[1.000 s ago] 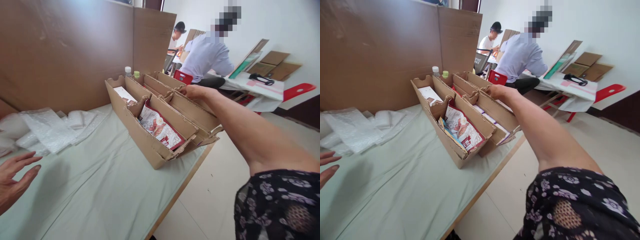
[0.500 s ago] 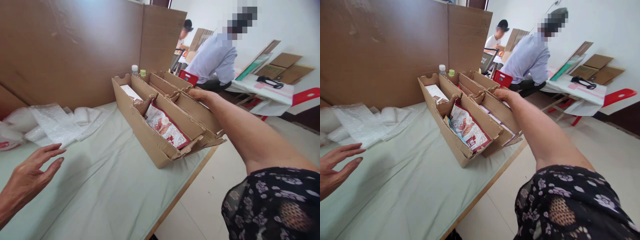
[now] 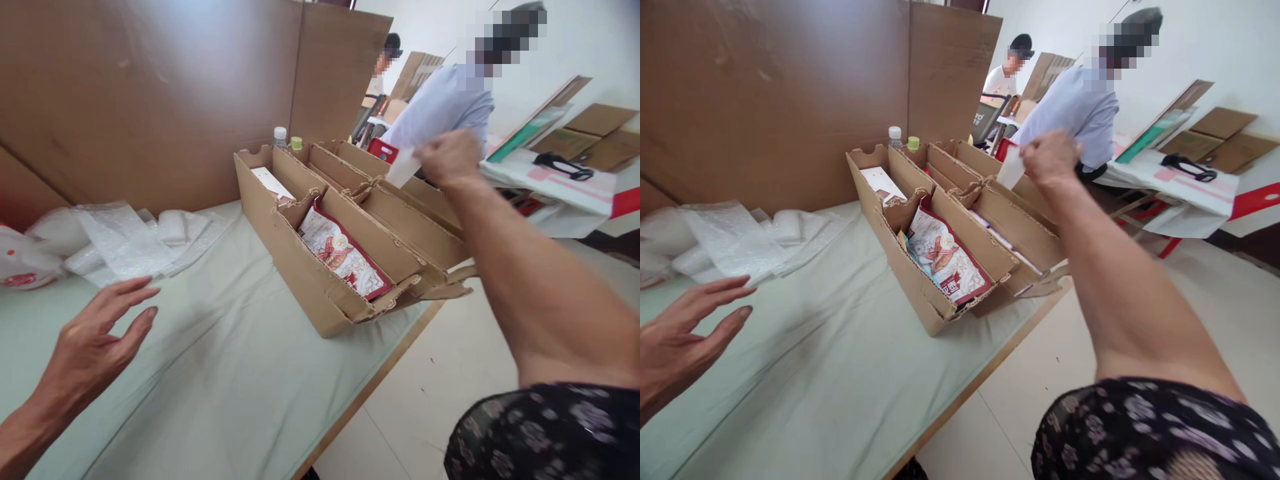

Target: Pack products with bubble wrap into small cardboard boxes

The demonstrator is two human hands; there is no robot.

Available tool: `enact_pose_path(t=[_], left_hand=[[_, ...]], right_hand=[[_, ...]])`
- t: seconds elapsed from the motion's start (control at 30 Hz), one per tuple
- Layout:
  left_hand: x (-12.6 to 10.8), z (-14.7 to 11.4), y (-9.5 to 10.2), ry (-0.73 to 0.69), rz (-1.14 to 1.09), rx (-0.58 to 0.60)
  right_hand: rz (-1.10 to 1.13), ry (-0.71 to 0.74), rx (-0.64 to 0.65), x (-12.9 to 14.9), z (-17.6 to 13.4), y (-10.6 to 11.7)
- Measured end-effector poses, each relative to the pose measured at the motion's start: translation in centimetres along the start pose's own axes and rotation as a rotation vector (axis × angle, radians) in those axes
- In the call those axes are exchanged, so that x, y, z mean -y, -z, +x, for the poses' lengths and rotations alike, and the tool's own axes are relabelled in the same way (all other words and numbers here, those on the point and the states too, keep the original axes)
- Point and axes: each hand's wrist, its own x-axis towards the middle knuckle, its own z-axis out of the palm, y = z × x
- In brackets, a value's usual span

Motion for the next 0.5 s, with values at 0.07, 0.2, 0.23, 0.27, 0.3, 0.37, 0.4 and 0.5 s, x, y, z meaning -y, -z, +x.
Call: enact_pose_path(t=[0.07, 0.2, 0.23, 0.27, 0.3, 0.37, 0.4, 0.5], left_hand=[[-4.0, 2.0, -0.3, -0.151, -0.01, -0.119], [-11.6, 5.6, -1.9, -0.314, -0.159, -0.267], [-12.8, 6.2, -2.3, -0.298, -0.172, -0.276], [-13.4, 6.7, -2.7, -0.272, -0.163, -0.274], [-13.4, 6.9, -3.1, -0.252, -0.137, -0.271], [-11.2, 6.7, -3.9, -0.225, -0.035, -0.225], [-9.1, 6.3, -4.3, -0.212, 0.03, -0.192], [-1.6, 3.4, -6.3, -0.115, 0.233, 0.032]], right_hand=[[0.154, 0.013, -0.251, 1.4, -3.0, 3.5], [0.464, 0.479, -0.367, 7.4, -11.0, 8.7], [0.513, 0.632, -0.217, 8.9, -12.5, 9.1], [0.566, 0.775, -0.066, 10.0, -13.4, 9.2], [0.64, 0.873, 0.052, 10.6, -13.5, 8.9], [0.79, 0.883, 0.081, 10.5, -11.4, 7.7], [0.797, 0.77, 0.03, 9.8, -9.4, 6.8], [0.43, 0.257, 0.061, 6.7, -1.7, 3.3]])
